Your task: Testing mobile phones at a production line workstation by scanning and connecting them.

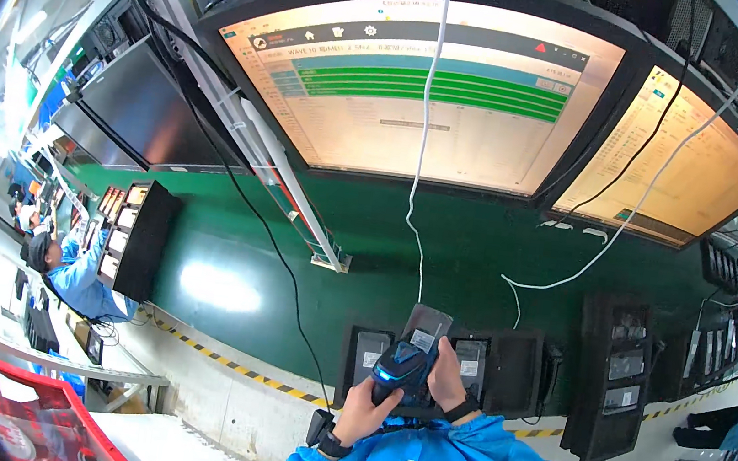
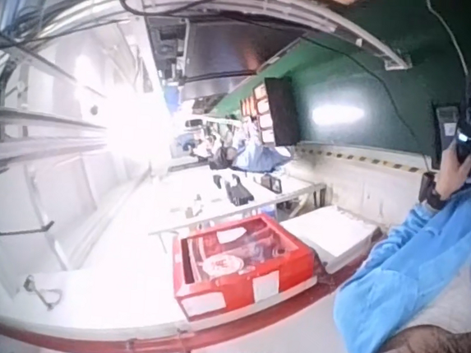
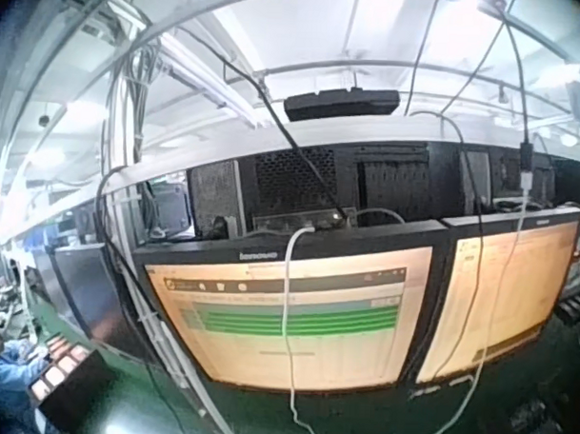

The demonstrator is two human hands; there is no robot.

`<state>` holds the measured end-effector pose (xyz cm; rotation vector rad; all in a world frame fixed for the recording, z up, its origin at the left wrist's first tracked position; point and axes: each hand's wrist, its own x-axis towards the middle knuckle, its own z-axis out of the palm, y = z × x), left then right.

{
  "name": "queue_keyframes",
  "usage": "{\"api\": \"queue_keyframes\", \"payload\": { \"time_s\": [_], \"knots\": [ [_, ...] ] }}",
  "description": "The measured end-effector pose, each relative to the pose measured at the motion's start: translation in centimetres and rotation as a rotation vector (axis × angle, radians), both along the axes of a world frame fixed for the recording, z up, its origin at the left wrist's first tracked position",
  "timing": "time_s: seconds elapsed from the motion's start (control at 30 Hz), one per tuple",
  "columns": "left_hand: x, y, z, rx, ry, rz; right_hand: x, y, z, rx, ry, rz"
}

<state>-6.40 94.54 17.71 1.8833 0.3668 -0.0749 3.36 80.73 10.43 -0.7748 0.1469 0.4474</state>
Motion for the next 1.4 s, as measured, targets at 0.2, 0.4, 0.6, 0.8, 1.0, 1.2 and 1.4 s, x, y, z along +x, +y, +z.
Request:
{"api": "queue_keyframes", "payload": {
  "time_s": [0.2,0.4,0.6,0.8,1.0,1.2,1.4],
  "knots": [
    [-0.1,0.5,0.8,0.071,-0.014,-0.032,-0.1,0.3,-1.4,0.035,0.097,-0.031],
    [-0.1,0.8,1.2,0.048,0.012,-0.044,-0.3,0.5,-0.8,0.010,0.034,0.005],
    [-0.2,2.8,-0.1,0.003,0.152,-0.061,-0.4,0.9,-1.5,0.046,0.054,-0.013],
    [3.9,12.1,-12.5,0.259,-0.049,0.353,-1.7,-0.6,-3.9,-0.130,0.081,-0.061],
    [7.2,14.8,-20.6,0.501,-0.222,0.490,-3.8,-1.1,-4.0,-0.359,0.142,-0.038],
    [4.9,5.8,-10.3,-0.200,-0.121,0.027,-4.7,1.2,-3.4,-0.467,0.128,0.001],
    [2.4,5.2,-8.4,-0.678,-0.064,0.293,-2.3,2.6,-2.5,-0.983,-0.282,-0.134]
  ]
}}
